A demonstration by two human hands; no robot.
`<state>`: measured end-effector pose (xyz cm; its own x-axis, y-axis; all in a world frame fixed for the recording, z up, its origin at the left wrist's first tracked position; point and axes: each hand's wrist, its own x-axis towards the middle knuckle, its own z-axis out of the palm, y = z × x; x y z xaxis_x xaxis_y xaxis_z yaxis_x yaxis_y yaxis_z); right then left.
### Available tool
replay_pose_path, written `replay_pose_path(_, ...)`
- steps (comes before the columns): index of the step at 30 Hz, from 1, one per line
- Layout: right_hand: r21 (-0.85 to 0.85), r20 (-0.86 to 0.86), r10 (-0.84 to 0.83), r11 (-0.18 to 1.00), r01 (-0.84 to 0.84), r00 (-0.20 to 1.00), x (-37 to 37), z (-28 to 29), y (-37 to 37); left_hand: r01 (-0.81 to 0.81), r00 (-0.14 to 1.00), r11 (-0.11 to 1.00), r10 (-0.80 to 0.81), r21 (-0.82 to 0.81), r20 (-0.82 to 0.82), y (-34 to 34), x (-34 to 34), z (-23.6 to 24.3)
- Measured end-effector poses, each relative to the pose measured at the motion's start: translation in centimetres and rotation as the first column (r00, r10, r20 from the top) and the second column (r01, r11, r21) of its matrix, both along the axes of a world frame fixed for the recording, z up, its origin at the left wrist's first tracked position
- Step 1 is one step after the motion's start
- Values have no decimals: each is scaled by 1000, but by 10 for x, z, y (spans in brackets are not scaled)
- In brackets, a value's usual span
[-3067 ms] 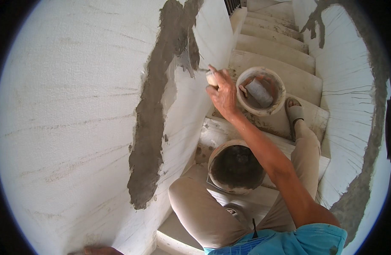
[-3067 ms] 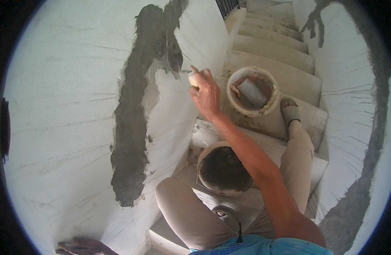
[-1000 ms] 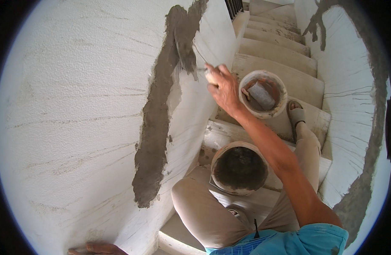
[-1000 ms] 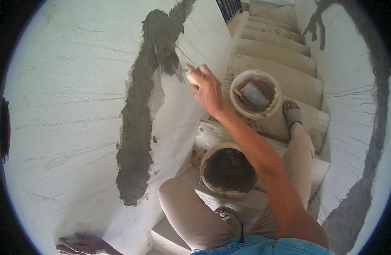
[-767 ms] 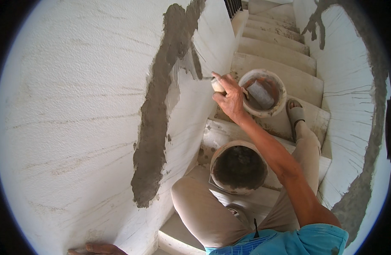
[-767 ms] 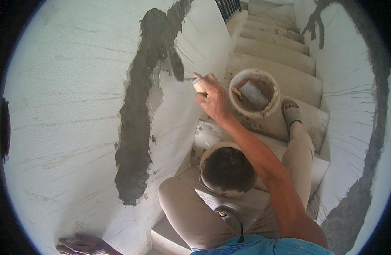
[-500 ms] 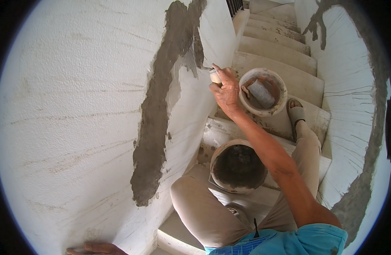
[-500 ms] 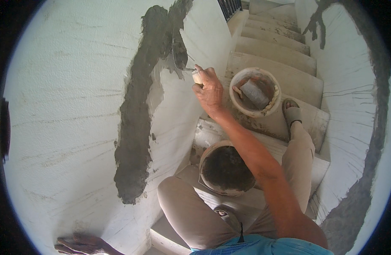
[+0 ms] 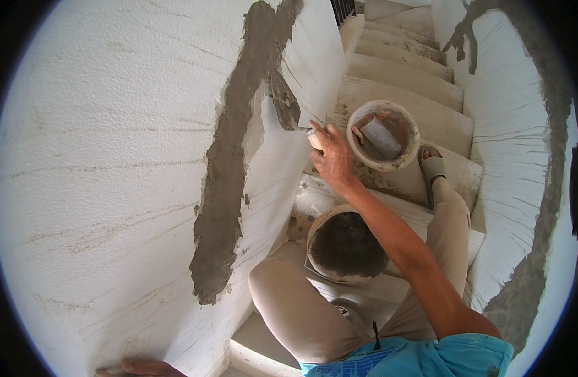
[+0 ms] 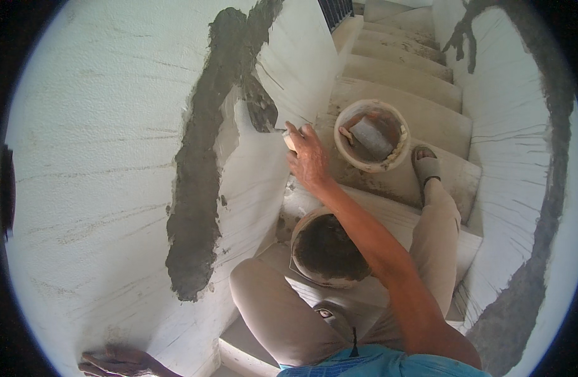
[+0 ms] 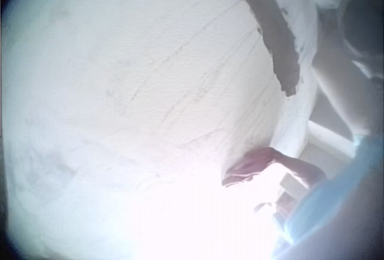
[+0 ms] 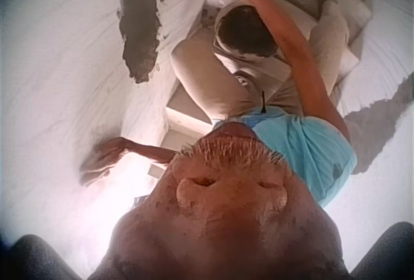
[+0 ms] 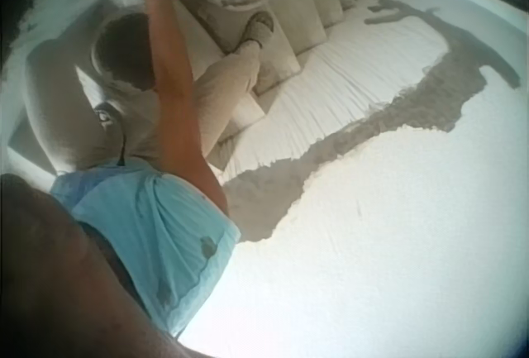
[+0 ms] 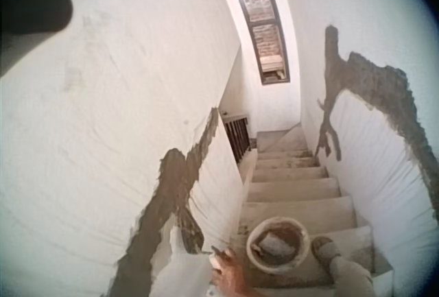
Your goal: The person scoops cement from a bucket with a trowel and applies it to a vertical wall surface next to a staircase. They repeatedly smooth and spread the cement along the wall using the trowel.
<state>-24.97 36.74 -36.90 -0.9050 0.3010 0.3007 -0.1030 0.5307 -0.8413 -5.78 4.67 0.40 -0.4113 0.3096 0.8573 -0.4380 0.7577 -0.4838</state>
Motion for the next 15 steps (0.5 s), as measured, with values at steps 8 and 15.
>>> replay_pose_path(8, -45, -65, -119, 992, 116, 991, -44, 23, 10, -65, 995, 993, 71, 98, -63, -9, 3, -1)
replay_pose_path(15, -18, -42, -68, 998, 68, 997, -30, 16, -12, -108, 993, 989, 112, 104, -36, -7, 6, -4)
